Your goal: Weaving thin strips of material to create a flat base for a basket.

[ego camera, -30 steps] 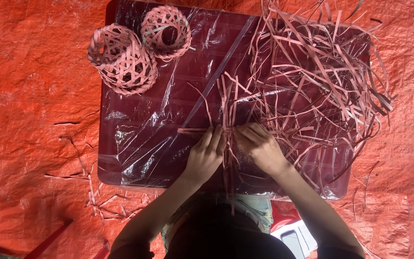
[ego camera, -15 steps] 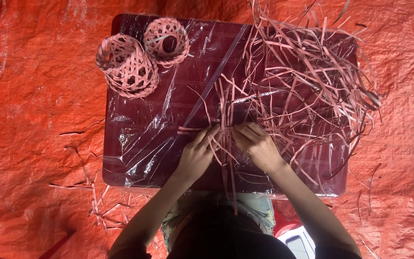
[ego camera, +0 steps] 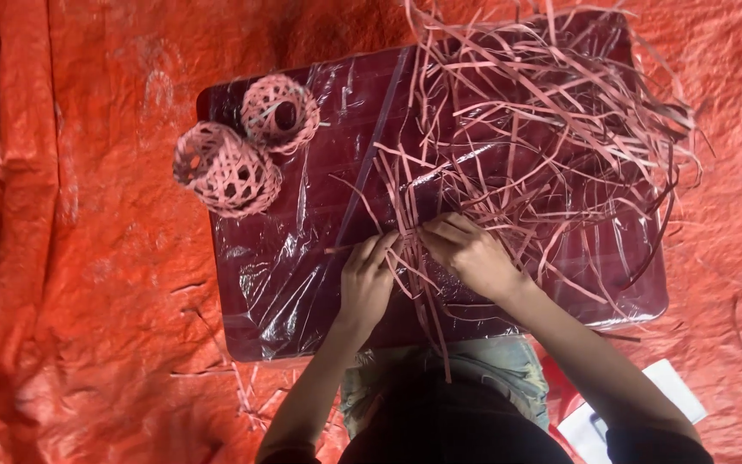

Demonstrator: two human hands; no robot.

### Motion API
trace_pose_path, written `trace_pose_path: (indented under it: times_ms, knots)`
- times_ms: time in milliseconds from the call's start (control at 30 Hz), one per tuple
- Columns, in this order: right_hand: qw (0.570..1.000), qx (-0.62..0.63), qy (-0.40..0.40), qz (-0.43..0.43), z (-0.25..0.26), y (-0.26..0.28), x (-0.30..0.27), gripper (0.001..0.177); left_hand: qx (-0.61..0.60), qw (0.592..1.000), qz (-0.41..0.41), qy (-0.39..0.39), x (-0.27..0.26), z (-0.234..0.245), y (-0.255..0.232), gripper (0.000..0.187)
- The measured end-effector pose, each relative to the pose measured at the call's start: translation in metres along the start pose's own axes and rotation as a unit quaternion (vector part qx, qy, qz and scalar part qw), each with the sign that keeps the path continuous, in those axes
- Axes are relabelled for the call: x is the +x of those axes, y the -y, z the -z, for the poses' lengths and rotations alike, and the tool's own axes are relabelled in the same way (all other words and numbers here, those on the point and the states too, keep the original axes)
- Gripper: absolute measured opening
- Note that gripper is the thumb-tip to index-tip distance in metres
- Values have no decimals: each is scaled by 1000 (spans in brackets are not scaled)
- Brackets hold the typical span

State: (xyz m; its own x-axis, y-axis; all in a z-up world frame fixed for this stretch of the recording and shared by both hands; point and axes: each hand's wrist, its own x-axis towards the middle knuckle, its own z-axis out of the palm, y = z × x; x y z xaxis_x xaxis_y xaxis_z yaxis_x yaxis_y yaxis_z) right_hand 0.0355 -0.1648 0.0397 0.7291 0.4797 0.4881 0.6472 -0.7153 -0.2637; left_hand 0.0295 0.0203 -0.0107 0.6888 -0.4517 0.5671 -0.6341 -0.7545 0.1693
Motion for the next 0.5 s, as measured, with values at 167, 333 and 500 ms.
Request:
trace_pose_path:
  times_ms: [167, 333, 500]
  knots:
    - [999, 46, 3, 0, -8, -5, -12, 16, -23, 999, 8, 25, -1, 0, -4, 14]
    - [1000, 25, 3, -2, -7, -7, -11, 15, -59, 997, 18, 36, 5, 7, -5, 16]
    - [996, 80, -7, -28, 15, 0, 5, 17, -101, 993, 37, 44, 5, 11, -3, 24]
